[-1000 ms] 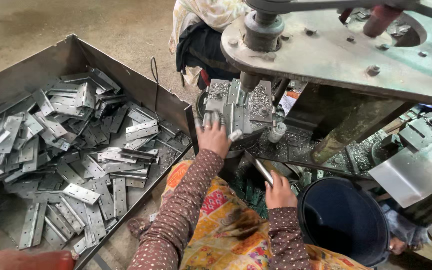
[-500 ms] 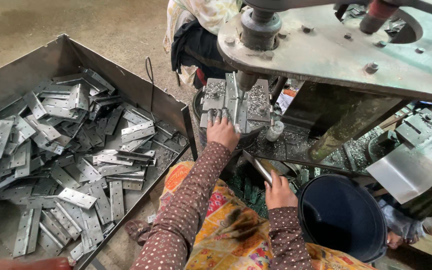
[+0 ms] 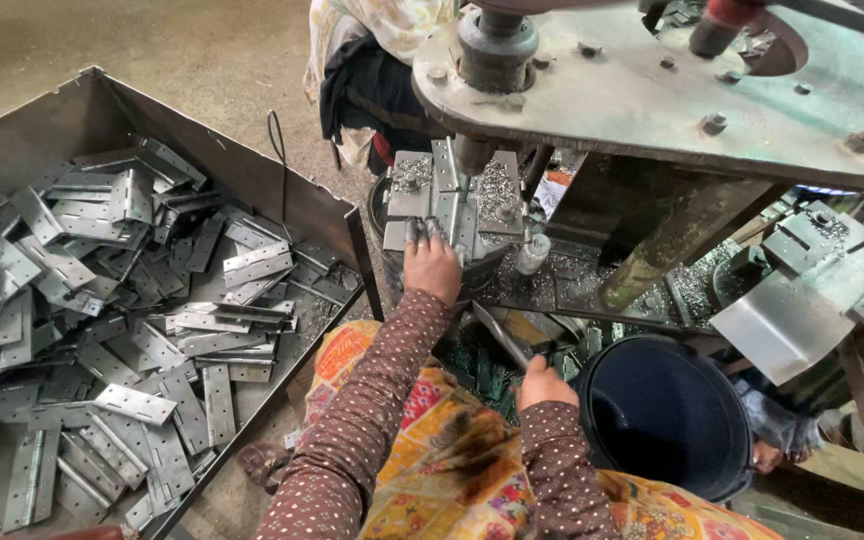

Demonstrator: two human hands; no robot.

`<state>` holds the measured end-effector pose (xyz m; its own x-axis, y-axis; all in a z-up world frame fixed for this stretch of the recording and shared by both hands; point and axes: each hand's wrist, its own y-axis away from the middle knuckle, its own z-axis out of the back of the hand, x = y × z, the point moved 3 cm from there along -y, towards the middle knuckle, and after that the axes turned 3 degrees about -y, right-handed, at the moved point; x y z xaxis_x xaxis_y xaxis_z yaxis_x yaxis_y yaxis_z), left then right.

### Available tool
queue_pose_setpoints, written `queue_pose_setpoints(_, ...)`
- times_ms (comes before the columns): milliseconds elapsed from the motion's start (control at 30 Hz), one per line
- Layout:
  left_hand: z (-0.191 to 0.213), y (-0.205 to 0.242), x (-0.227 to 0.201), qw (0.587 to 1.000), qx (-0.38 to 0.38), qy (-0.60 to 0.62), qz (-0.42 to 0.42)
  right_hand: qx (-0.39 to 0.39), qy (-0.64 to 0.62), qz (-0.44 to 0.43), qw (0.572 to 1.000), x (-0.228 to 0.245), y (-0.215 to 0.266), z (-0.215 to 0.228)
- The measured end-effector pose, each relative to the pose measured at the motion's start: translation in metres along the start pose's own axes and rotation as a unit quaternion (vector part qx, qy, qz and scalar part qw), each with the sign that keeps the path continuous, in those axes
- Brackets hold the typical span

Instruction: The person operates a drill press to process metal brackets. They pick brackets from a bin, place them under the drill, activate the machine, and return the processed pieces to the bin.

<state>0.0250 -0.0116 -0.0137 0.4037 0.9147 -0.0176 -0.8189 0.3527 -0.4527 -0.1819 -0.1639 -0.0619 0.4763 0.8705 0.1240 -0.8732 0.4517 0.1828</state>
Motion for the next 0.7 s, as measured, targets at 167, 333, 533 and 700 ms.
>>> queue_pose_setpoints(167,-0.013,-0.003,-0.012,0.998,0.051,-0.034,-0.003,-0.011,0.000,-0.011,1.000,-0.004,-0.017,-0.002)
queue_pose_setpoints(333,-0.007,-0.008,-0.006,0.999,0.031,-0.023,-0.004,0.248,-0.220,-0.206,0.921,-0.020,-0.037,-0.077)
queue_pose_setpoints(533,-0.002,-0.006,0.000,0.998,0.053,-0.037,-0.024,0.201,-0.086,-0.066,0.974,-0.019,-0.016,-0.045)
queue_pose_setpoints(700,-0.026,-0.032,-0.004,0.984,0.153,-0.073,-0.051,-0.019,0.019,0.025,0.999,-0.002,-0.007,0.019)
